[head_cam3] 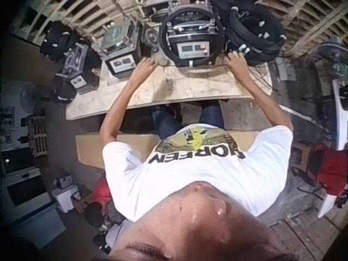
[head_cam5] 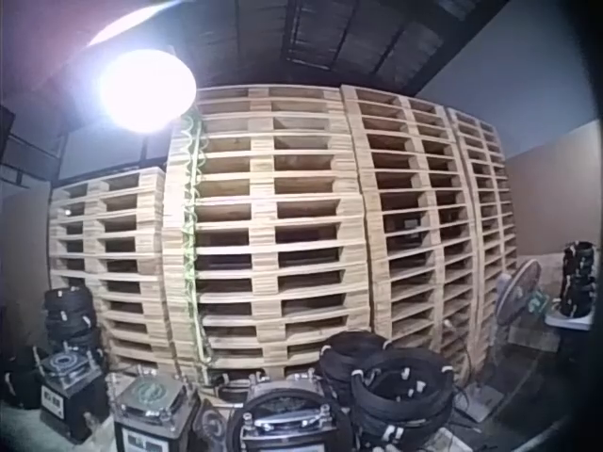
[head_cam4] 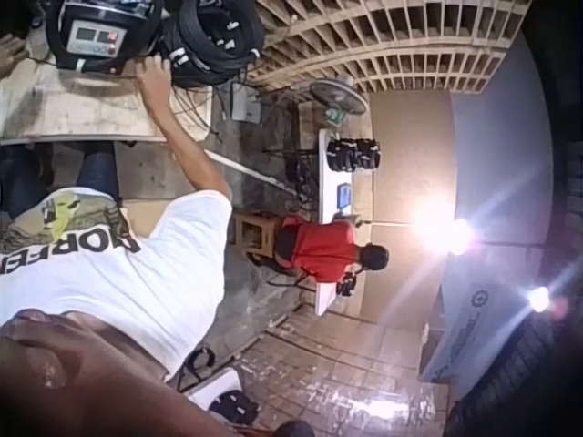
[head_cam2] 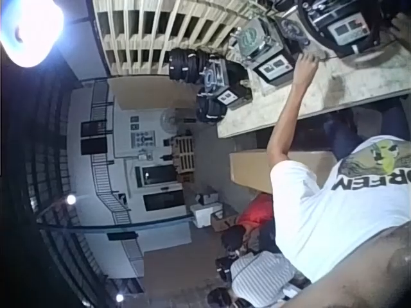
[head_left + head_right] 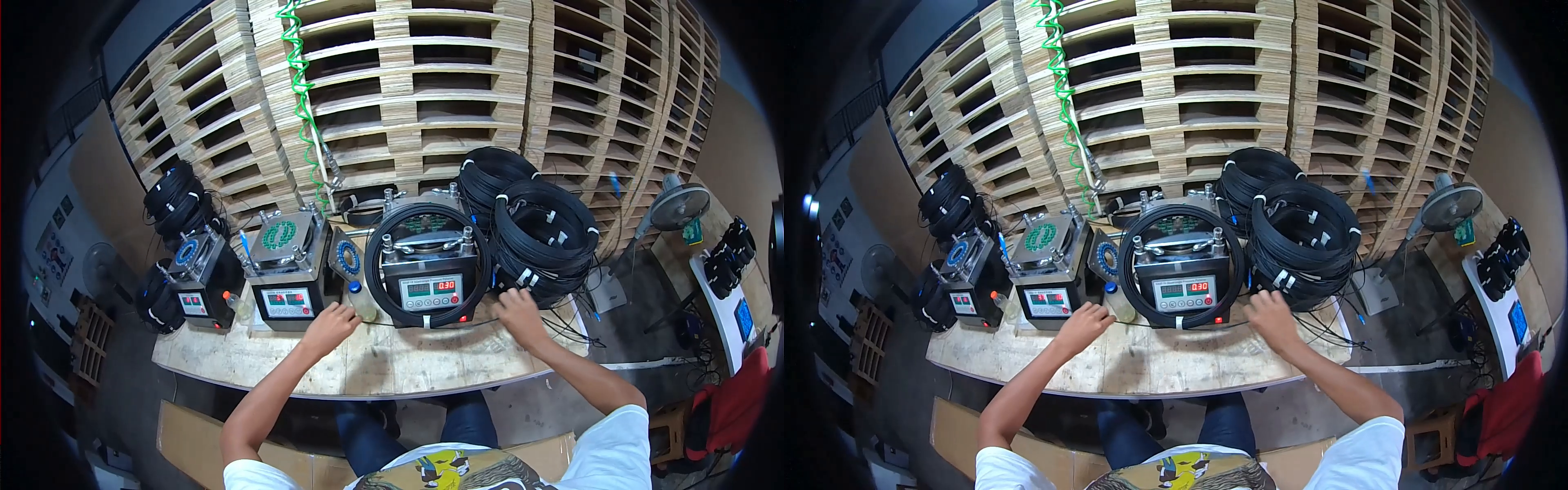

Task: Polishing and processing fiber optic connectors using automated equipment.

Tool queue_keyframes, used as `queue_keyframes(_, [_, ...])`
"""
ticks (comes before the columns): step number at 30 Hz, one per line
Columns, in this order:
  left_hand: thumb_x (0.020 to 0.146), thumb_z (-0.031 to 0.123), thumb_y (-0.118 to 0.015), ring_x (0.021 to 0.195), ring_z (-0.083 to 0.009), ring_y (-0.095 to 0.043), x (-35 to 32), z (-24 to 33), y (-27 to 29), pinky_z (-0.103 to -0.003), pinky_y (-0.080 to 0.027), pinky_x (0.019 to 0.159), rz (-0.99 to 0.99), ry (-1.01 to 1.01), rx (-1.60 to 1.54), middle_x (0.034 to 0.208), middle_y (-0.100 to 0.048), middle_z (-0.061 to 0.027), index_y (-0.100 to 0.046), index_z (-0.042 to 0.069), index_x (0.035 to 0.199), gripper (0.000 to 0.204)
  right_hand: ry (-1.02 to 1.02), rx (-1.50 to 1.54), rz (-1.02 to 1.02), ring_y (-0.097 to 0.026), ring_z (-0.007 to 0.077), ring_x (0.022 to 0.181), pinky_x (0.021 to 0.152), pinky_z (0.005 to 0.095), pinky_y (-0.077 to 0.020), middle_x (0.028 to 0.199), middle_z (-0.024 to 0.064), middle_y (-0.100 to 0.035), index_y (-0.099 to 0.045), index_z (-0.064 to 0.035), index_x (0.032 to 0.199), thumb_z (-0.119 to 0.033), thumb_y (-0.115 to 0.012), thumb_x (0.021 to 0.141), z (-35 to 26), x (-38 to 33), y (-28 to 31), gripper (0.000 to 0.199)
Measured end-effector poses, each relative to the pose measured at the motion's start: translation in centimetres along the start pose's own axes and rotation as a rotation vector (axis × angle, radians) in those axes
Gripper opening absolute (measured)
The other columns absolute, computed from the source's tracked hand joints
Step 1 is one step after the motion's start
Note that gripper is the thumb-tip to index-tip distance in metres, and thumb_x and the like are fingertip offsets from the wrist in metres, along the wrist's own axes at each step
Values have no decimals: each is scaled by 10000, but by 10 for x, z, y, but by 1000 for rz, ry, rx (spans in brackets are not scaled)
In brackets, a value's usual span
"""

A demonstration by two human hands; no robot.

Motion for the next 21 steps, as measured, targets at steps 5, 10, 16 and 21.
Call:
queue_keyframes(5, [837, 146, -616, 970, -191, -558, -9, -13, 55, -365, -426, 911, 286, 125, 320, 937, -587, -26, -675, 106, 906, 99, -108, -176, 60, -554, 213, 930, 800, 392, -401, 780, 37, -572, -656, -94, 745, -140, -614, 787, 24, -8, 33, 75])
queue_keyframes(10, [890, 91, -599, 768, -257, -682, -1, -41, 69, -407, -512, 675, 302, 450, 0, 832, -684, -78, -688, 78, 1060, 193, -101, -263, 120, -552, 210, 946, 808, 412, -391, 790, 32, -583, -689, -99, 743, -155, -627, 789, 43, 20, 46, 95])
queue_keyframes(16, [954, 14, -569, 727, -156, -711, 32, -38, 64, -288, -557, 644, 559, 584, -819, 929, -726, -157, -665, -21, 1156, 226, -310, -240, 175, -539, 217, 960, 830, 424, -382, 835, 41, -587, -692, -99, 775, -144, -642, 804, 37, 49, 46, 74])
queue_keyframes(21, [1017, 43, -489, 692, -127, -648, 64, -41, 36, -260, -541, 613, 909, 630, -1244, 875, -650, -74, -564, -26, 1105, 135, -512, -48, 240, -549, 252, 994, 841, 423, -406, 932, 91, -616, -725, -66, 913, -98, -656, 804, 39, 53, 32, 133])
Point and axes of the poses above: each hand's wrist, its own x-axis towards the middle knuckle, its own y-axis out of the back of the hand, z = x × y, the point moved 3 cm from there along x, towards the middle knuckle
